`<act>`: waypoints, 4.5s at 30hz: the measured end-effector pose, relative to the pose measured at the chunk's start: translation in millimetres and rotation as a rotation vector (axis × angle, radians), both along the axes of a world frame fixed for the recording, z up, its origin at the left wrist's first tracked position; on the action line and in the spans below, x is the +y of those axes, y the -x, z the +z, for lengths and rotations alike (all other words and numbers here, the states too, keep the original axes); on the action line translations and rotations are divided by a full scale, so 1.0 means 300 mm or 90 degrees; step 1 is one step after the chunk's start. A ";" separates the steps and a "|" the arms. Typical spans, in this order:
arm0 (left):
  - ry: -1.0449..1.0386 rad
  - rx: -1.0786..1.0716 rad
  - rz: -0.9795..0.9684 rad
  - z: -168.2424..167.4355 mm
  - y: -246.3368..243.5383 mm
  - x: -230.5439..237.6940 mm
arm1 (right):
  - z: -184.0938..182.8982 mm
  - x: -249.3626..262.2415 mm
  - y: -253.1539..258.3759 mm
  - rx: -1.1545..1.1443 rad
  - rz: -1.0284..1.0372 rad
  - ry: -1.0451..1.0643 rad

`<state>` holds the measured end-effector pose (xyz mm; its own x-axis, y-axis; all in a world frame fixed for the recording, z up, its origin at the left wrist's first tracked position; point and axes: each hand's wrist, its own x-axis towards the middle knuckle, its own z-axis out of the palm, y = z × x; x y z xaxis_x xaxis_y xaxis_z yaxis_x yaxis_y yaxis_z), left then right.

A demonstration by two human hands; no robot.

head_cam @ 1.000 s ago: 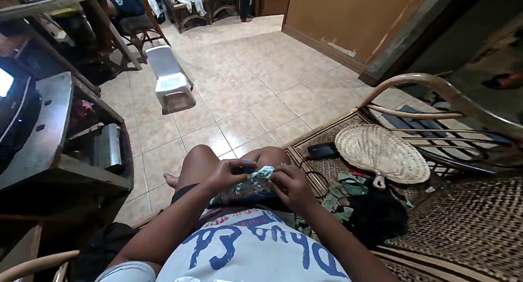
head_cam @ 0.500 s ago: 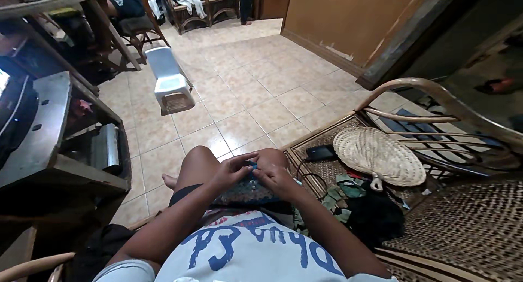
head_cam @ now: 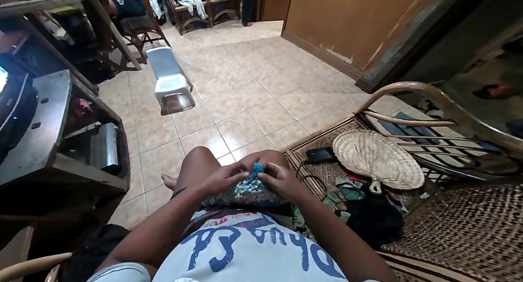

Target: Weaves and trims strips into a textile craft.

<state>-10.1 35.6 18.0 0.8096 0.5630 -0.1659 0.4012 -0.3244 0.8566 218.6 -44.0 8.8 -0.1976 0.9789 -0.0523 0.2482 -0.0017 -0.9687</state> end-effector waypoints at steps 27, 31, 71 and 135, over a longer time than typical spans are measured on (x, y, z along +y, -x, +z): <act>0.051 -0.109 0.136 -0.043 0.190 -0.071 | 0.039 0.009 -0.120 -0.118 -0.211 -0.248; 0.010 -0.081 0.136 -0.002 0.111 -0.015 | 0.048 0.054 -0.108 -0.112 -0.224 -0.182; 0.055 -0.490 0.331 -0.061 -0.070 -0.135 | 0.076 0.064 0.046 0.168 -0.015 -0.019; 0.156 -0.466 0.339 -0.052 -0.067 -0.139 | 0.113 0.131 -0.041 -0.339 0.243 -0.406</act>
